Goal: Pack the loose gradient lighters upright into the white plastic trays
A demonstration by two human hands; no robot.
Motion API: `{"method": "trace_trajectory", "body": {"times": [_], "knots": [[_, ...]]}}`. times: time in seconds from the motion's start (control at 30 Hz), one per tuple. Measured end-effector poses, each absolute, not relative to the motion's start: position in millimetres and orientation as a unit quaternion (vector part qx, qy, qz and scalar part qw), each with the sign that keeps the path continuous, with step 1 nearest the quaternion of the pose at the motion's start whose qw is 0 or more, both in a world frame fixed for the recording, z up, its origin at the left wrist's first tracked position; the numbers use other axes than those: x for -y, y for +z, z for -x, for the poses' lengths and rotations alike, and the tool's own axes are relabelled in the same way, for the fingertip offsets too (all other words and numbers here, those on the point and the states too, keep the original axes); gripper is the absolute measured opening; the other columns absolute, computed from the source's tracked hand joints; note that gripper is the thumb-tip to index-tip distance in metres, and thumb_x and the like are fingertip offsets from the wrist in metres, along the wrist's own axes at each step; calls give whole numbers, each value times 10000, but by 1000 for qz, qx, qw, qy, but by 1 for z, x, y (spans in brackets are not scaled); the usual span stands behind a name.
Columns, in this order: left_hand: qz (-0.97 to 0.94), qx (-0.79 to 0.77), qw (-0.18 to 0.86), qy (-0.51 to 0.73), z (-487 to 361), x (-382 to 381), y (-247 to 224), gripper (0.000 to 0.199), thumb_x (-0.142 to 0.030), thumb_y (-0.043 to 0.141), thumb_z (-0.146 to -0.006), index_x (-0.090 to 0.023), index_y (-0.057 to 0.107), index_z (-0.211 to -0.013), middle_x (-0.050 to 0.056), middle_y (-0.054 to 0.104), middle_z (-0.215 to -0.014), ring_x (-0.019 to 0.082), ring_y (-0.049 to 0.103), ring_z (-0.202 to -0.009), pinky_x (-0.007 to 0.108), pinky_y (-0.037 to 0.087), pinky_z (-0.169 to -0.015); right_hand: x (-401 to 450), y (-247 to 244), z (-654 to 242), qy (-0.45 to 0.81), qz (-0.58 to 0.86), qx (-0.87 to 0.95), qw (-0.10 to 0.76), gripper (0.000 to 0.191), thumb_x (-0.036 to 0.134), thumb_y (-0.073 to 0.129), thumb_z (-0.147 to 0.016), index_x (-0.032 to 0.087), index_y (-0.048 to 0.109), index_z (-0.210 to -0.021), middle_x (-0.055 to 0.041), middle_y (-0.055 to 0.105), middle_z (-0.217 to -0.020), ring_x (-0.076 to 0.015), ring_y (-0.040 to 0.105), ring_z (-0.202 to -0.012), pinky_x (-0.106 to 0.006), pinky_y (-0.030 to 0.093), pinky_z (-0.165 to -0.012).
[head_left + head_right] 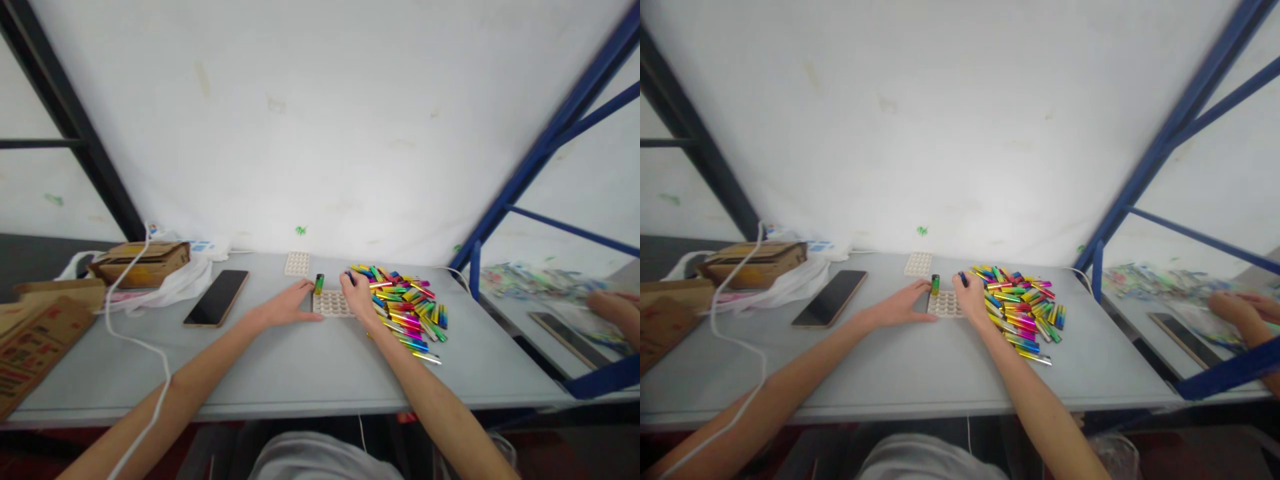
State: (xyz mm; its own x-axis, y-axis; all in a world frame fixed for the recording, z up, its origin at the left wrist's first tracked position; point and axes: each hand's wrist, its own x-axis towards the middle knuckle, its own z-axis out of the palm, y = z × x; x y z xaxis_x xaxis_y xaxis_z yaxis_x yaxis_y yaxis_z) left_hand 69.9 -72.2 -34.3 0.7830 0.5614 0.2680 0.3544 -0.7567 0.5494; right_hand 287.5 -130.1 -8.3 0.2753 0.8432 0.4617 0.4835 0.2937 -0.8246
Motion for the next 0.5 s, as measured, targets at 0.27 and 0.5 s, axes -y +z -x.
{"method": "trace_trajectory", "body": {"times": [0.27, 0.5], "knots": [[-910, -250, 247, 219, -69, 73, -32, 730, -690, 789, -831, -199, 606, -1339, 142, 619, -1375, 352, 597, -1307, 493, 442, -1183, 134, -5, -291, 167, 567, 599, 540, 494, 622, 458, -950, 237, 472, -641, 43, 464, -584, -157, 435, -614, -310, 307, -635], [-911, -247, 250, 215, -69, 74, -30, 728, -681, 793, -835, -180, 606, -1329, 157, 606, -1379, 360, 581, -1324, 489, 422, -1196, 133, -7, -292, 139, 562, 605, 548, 376, 498, 471, -871, 264, 349, -603, 51, 354, -572, -153, 368, -602, -310, 259, -607]]}}
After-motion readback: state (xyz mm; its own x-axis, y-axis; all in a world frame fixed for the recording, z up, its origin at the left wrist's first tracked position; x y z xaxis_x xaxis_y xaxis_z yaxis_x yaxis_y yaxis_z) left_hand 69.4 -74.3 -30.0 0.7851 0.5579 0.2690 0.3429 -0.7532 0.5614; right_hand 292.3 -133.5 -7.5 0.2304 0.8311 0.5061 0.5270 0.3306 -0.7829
